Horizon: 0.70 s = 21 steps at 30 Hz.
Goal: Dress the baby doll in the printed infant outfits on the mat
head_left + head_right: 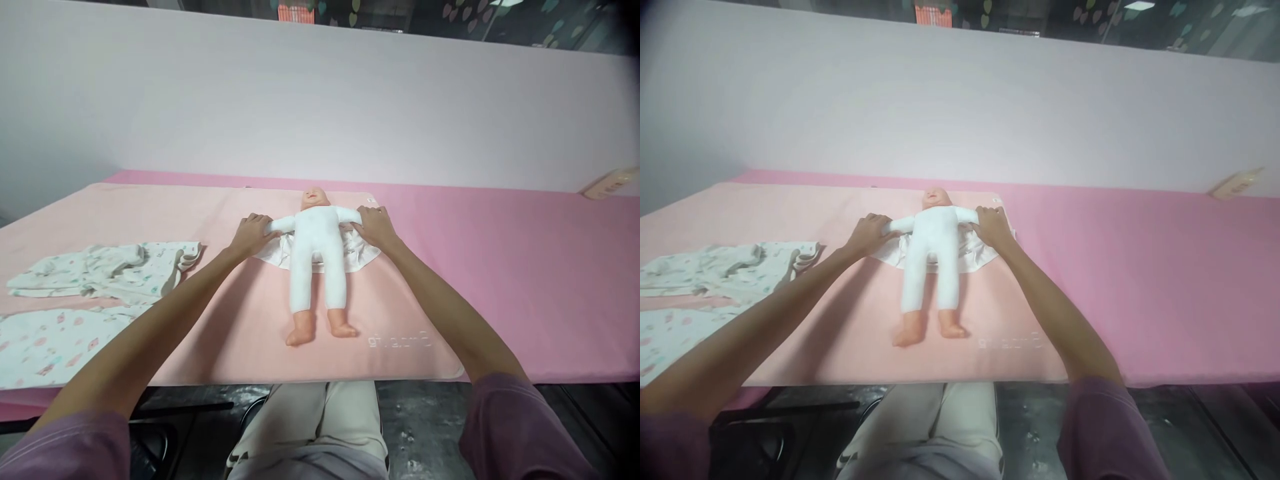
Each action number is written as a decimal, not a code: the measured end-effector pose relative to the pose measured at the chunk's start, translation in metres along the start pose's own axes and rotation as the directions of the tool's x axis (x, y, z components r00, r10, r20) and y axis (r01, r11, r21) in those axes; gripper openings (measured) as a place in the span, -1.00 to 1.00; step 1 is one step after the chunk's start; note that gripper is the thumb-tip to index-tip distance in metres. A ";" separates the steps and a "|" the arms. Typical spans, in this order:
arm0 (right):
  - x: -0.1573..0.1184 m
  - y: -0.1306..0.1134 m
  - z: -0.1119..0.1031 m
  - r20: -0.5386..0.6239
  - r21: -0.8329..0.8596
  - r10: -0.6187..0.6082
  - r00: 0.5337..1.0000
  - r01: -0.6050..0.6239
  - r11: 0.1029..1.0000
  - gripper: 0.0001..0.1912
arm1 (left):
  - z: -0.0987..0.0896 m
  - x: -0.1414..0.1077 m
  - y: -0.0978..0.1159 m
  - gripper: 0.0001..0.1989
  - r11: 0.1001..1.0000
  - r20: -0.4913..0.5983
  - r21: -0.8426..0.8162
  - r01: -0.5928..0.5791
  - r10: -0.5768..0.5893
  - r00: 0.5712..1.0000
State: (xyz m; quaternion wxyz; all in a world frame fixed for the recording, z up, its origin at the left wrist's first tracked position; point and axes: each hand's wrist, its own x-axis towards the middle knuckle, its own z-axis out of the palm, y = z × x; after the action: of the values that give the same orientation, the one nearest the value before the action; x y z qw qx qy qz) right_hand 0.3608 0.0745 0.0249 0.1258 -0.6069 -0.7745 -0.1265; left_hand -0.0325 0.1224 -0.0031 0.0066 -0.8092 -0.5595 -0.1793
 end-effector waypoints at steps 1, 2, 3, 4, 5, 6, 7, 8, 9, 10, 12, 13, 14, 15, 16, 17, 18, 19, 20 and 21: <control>-0.003 0.006 -0.004 -0.033 0.011 -0.001 0.999 0.001 1.000 -0.56 | -0.002 0.000 0.007 -0.50 1.000 -0.030 0.003 -0.025 0.025 0.999; -0.007 0.014 -0.009 -0.065 0.024 0.000 0.998 0.002 1.000 -0.56 | -0.005 0.001 0.015 -0.50 0.999 -0.063 -0.003 -0.050 0.050 0.997; -0.011 0.024 -0.015 -0.095 0.038 0.004 0.996 0.000 0.999 -0.57 | -0.007 0.001 0.024 -0.49 0.997 -0.096 -0.017 -0.071 0.069 0.993; -0.017 0.036 -0.022 -0.120 0.051 0.016 0.993 -0.010 0.999 -0.58 | -0.009 0.002 0.035 -0.49 0.996 -0.126 -0.036 -0.083 0.078 0.989; -0.022 0.049 -0.029 -0.140 0.061 0.035 0.990 -0.027 0.998 -0.59 | -0.011 0.004 0.048 -0.47 0.994 -0.148 -0.060 -0.086 0.077 0.986; -0.029 0.062 -0.037 -0.154 0.065 0.060 0.986 -0.051 0.997 -0.59 | -0.013 0.006 0.062 -0.46 0.992 -0.158 -0.089 -0.085 0.070 0.985; -0.035 0.077 -0.046 -0.164 0.058 0.090 0.982 -0.081 0.995 -0.59 | -0.015 0.010 0.078 -0.45 0.989 -0.161 -0.121 -0.082 0.062 0.985; -0.042 0.092 -0.055 -0.171 0.043 0.121 0.978 -0.115 0.992 -0.58 | -0.016 0.015 0.096 -0.45 0.985 -0.151 -0.154 -0.082 0.059 0.987; -0.049 0.108 -0.065 -0.171 0.021 0.154 0.973 -0.152 0.988 -0.56 | -0.017 0.021 0.116 -0.45 0.979 -0.135 -0.183 -0.094 0.069 0.988; -0.056 0.124 -0.073 -0.168 -0.007 0.189 0.967 -0.193 0.981 -0.54 | -0.016 0.027 0.138 -0.45 0.974 -0.122 -0.197 -0.111 0.088 0.989; -0.069 0.157 -0.088 -0.140 -0.054 0.235 0.962 -0.244 0.968 -0.51 | -0.010 0.043 0.185 -0.45 0.971 -0.086 -0.185 -0.152 0.138 0.987; -0.075 0.173 -0.093 -0.137 -0.067 0.265 0.954 -0.276 0.959 -0.51 | -0.005 0.052 0.209 -0.46 0.972 -0.072 -0.174 -0.159 0.149 0.986; -0.081 0.189 -0.097 -0.132 -0.068 0.299 0.945 -0.310 0.948 -0.52 | 0.002 0.060 0.233 -0.48 0.971 -0.059 -0.173 -0.163 0.155 0.986; -0.086 0.203 -0.099 -0.134 -0.061 0.344 0.929 -0.354 0.933 -0.53 | 0.010 0.069 0.257 -0.50 0.968 -0.051 -0.188 -0.167 0.160 0.986; -0.090 0.217 -0.099 -0.133 -0.047 0.403 0.905 -0.412 0.910 -0.54 | 0.019 0.077 0.279 -0.51 0.964 -0.039 -0.211 -0.164 0.160 0.986; -0.094 0.231 -0.098 -0.124 -0.032 0.470 0.874 -0.477 0.878 -0.56 | 0.027 0.084 0.299 -0.51 0.959 -0.020 -0.236 -0.154 0.154 0.988; -0.097 0.243 -0.096 -0.111 -0.025 0.541 0.834 -0.547 0.837 -0.56 | 0.036 0.091 0.318 -0.51 0.953 0.004 -0.265 -0.150 0.156 0.988; -0.101 0.254 -0.093 -0.090 -0.031 0.614 0.784 -0.618 0.786 -0.56 | 0.045 0.097 0.334 -0.51 0.944 0.033 -0.295 -0.146 0.163 0.986; -0.105 0.264 -0.090 -0.065 -0.050 0.682 0.729 -0.685 0.727 -0.53 | 0.052 0.102 0.348 -0.51 0.935 0.063 -0.325 -0.143 0.173 0.983; -0.109 0.273 -0.086 -0.046 -0.075 0.738 0.673 -0.739 0.670 -0.50 | 0.059 0.106 0.360 -0.50 0.925 0.091 -0.352 -0.143 0.186 0.978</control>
State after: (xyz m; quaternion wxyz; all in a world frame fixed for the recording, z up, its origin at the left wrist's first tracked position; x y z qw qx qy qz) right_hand 0.6550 0.0084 0.0795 0.1441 -0.8722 -0.4562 -0.1019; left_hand 0.3437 0.0965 0.0415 -0.1540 -0.8514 -0.4490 -0.2231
